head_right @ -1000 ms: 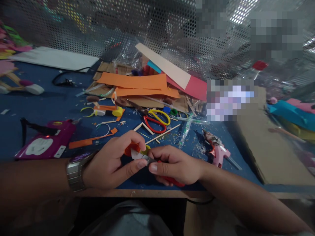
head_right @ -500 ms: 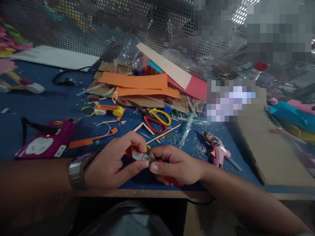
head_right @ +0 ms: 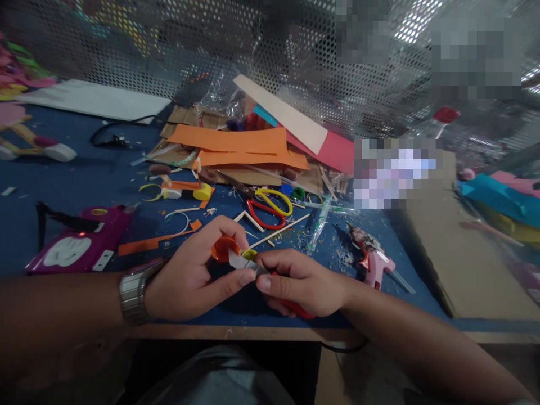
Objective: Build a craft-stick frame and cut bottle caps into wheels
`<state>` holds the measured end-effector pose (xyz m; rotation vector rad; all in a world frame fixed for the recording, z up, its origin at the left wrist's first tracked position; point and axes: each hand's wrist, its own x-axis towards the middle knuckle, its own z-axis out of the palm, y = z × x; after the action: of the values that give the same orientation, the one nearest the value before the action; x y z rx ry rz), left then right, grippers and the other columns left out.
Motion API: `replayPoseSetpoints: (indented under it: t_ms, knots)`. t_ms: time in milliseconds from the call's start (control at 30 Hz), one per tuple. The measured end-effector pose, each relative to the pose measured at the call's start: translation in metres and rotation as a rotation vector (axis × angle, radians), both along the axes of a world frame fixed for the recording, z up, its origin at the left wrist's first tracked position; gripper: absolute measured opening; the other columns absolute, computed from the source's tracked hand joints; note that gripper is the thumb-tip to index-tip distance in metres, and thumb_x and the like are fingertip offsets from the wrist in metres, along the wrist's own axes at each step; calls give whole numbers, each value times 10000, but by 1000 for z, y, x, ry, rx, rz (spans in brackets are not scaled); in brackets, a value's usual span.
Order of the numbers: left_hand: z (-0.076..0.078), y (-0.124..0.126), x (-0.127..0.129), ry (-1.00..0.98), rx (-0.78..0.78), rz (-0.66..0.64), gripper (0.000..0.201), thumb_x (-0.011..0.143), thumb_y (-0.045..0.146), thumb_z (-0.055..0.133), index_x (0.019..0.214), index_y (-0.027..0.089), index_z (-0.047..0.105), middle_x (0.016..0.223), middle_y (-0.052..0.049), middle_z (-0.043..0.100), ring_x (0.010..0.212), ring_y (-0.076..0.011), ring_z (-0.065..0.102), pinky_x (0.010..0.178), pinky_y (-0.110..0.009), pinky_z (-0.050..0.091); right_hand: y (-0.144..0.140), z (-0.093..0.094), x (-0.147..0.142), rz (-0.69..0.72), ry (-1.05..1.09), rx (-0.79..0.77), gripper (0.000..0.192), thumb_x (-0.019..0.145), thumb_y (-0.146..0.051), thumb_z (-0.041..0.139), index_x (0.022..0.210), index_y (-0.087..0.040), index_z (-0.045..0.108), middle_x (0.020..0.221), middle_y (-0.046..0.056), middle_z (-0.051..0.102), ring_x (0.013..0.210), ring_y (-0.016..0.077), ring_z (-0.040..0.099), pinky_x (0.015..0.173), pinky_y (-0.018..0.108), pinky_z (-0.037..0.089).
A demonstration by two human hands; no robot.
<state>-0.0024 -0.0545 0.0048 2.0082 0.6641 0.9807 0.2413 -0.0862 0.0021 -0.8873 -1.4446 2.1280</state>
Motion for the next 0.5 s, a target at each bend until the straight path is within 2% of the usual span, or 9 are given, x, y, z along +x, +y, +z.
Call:
replayPoseSetpoints:
  t_ms: [133,300,500]
  knots:
    - [2,1,0,7,-22,-15,253,1010,386,746,1088,233,560,839,35,624,707,-143,605,669,-290,492,0,0,0,21,-8,6,440,1056,-602,693,935,-196,574,605,-72,555,397,62,424,379,169,304]
    - [3,2,2,15,-74,-124,182,1030,346,663,1094,228,542,745,53,611,589,-124,568,563,-262,441,0,3,-3,18,-18,19,448,1043,-596,715,910,-190,580,596,-78,526,433,65,435,393,160,330]
    - [2,0,2,3,-128,-192,170,1025,342,659,1097,228,554,736,47,614,588,-129,562,558,-261,436,1,7,-5,45,-37,51,441,1048,-585,718,939,-173,609,597,-70,563,421,54,417,405,165,330]
